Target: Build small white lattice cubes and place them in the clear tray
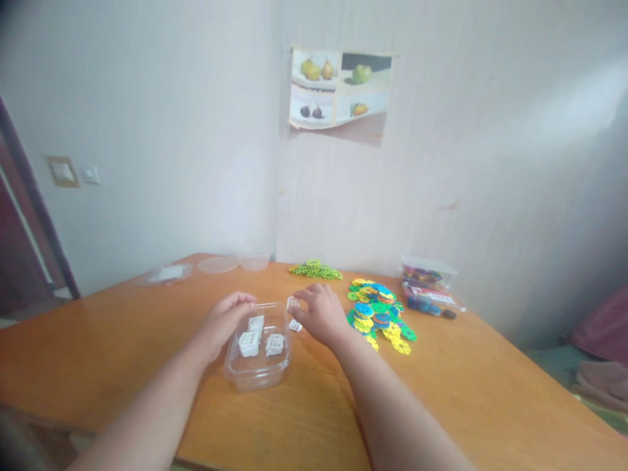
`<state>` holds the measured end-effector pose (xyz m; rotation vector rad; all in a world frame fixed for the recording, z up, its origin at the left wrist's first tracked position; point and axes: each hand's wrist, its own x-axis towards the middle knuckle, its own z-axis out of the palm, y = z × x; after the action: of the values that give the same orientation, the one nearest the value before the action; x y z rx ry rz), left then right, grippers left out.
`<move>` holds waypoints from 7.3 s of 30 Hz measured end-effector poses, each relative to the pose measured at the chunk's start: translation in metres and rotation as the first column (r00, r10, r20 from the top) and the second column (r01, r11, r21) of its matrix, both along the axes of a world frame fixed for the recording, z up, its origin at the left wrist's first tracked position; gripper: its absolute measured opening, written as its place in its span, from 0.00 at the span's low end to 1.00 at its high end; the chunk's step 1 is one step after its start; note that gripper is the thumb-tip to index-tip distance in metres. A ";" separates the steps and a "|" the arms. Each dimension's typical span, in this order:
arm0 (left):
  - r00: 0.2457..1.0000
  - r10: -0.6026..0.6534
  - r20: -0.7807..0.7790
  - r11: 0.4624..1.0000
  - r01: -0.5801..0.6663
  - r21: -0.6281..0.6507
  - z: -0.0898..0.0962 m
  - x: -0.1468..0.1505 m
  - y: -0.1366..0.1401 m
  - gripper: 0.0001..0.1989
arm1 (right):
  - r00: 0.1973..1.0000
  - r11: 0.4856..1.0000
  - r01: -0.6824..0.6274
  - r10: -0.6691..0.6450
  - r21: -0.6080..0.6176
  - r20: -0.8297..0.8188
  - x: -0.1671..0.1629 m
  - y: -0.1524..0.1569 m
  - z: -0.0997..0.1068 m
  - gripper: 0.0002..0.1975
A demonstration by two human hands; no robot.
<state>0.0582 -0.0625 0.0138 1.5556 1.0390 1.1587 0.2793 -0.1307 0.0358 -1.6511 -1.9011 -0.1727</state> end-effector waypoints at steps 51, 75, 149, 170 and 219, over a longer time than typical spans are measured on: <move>0.959 -0.213 0.189 0.971 0.187 0.146 0.015 -0.002 -0.018 0.13 | 0.859 1.000 -0.002 -0.013 0.028 0.512 -0.082 -0.024 0.057 0.15; 0.969 -0.016 0.245 0.996 -0.005 0.084 0.001 0.003 -0.003 0.18 | 0.807 0.929 -0.054 0.256 -0.366 0.532 -0.063 -0.013 0.039 0.15; 0.998 0.029 -0.062 0.999 -0.032 -0.041 -0.012 0.007 0.001 0.13 | 0.755 0.863 0.004 0.329 -0.505 0.568 -0.067 -0.010 0.052 0.18; 0.998 -0.045 0.038 0.993 0.049 -0.110 -0.018 0.005 0.009 0.17 | 0.987 0.958 0.041 0.006 -0.285 0.163 -0.017 -0.009 0.034 0.14; 0.894 -0.354 0.276 0.935 0.341 0.096 0.023 -0.002 -0.026 0.18 | 0.967 0.934 -0.245 0.254 0.261 0.000 -0.061 -0.014 0.023 0.17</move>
<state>0.0562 -0.0884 0.0365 1.4776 0.5160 1.1189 0.2185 -0.1450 0.0593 -1.2215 -1.9492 -0.2751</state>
